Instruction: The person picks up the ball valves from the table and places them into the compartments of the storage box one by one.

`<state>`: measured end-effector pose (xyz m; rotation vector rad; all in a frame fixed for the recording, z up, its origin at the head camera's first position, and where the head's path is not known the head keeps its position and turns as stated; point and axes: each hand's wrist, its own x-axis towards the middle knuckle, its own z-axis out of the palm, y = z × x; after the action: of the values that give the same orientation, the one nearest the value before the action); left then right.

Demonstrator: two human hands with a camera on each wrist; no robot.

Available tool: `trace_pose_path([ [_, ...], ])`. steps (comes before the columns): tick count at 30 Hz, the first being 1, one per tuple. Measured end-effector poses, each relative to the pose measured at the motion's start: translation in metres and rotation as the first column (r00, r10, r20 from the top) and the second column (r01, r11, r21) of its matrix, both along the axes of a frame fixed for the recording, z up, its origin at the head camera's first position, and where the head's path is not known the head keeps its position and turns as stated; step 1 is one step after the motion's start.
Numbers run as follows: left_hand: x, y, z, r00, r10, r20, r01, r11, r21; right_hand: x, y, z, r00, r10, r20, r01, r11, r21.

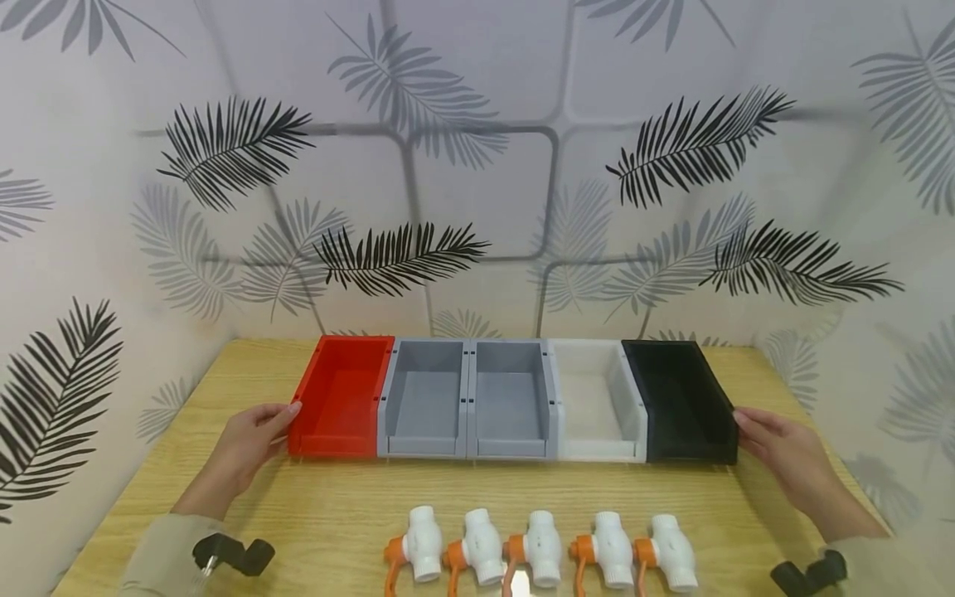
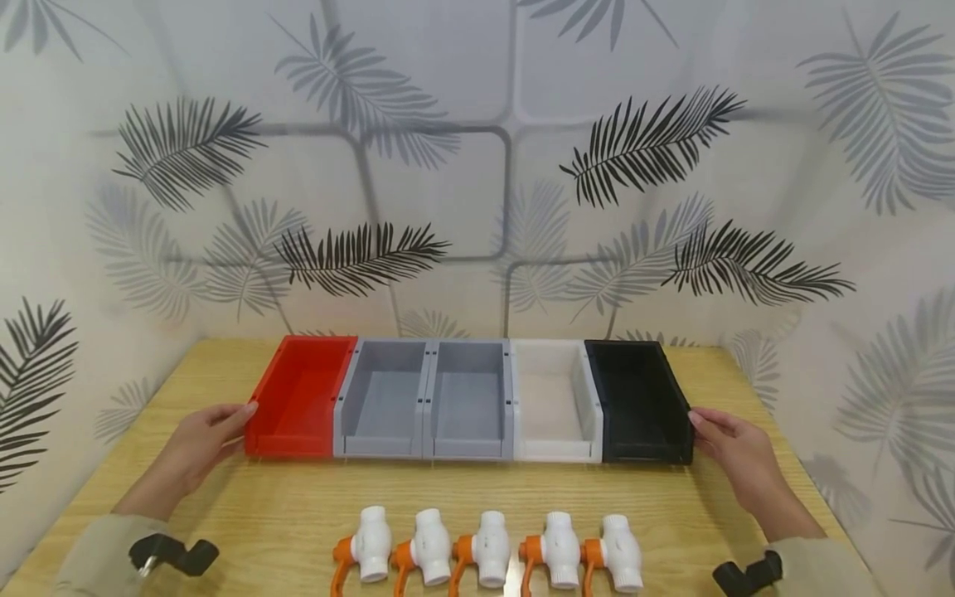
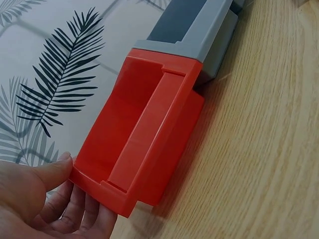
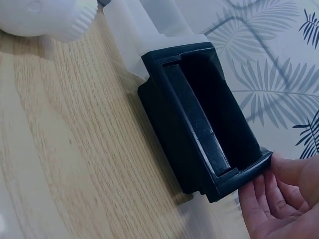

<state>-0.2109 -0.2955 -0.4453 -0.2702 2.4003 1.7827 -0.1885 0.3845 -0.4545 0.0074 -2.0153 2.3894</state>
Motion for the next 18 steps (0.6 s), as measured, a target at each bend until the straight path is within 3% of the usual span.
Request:
trace_pose_path([
  [3,-0.001,0.000,0.000,1.000,0.005,0.000,-0.005,1.000,-0.003,-0.003,0.002,-0.002,1.000,-0.006,-0.001,0.006,1.000,0.021],
  [10,-0.002,0.002,0.002,1.000,0.008,-0.011,-0.008,1.000,0.023,-0.028,0.036,-0.048,0.997,-0.078,0.019,0.076,0.993,0.095],
  [12,-0.002,0.002,0.002,1.000,0.004,-0.018,-0.004,1.000,0.011,-0.030,0.039,-0.054,0.996,-0.083,0.012,0.082,0.993,0.088],
  [16,-0.003,0.001,0.002,0.999,-0.019,-0.045,0.015,0.997,-0.071,-0.024,0.033,-0.045,0.993,-0.122,0.001,0.120,0.974,0.194],
  [17,-0.003,0.000,0.003,0.998,-0.027,-0.062,0.019,0.992,-0.122,-0.019,0.028,-0.037,0.991,-0.131,-0.014,0.130,0.954,0.269],
  [18,-0.003,-0.001,0.003,0.996,-0.034,-0.085,0.018,0.982,-0.186,-0.012,0.021,-0.029,0.988,-0.149,-0.033,0.150,0.915,0.375],
])
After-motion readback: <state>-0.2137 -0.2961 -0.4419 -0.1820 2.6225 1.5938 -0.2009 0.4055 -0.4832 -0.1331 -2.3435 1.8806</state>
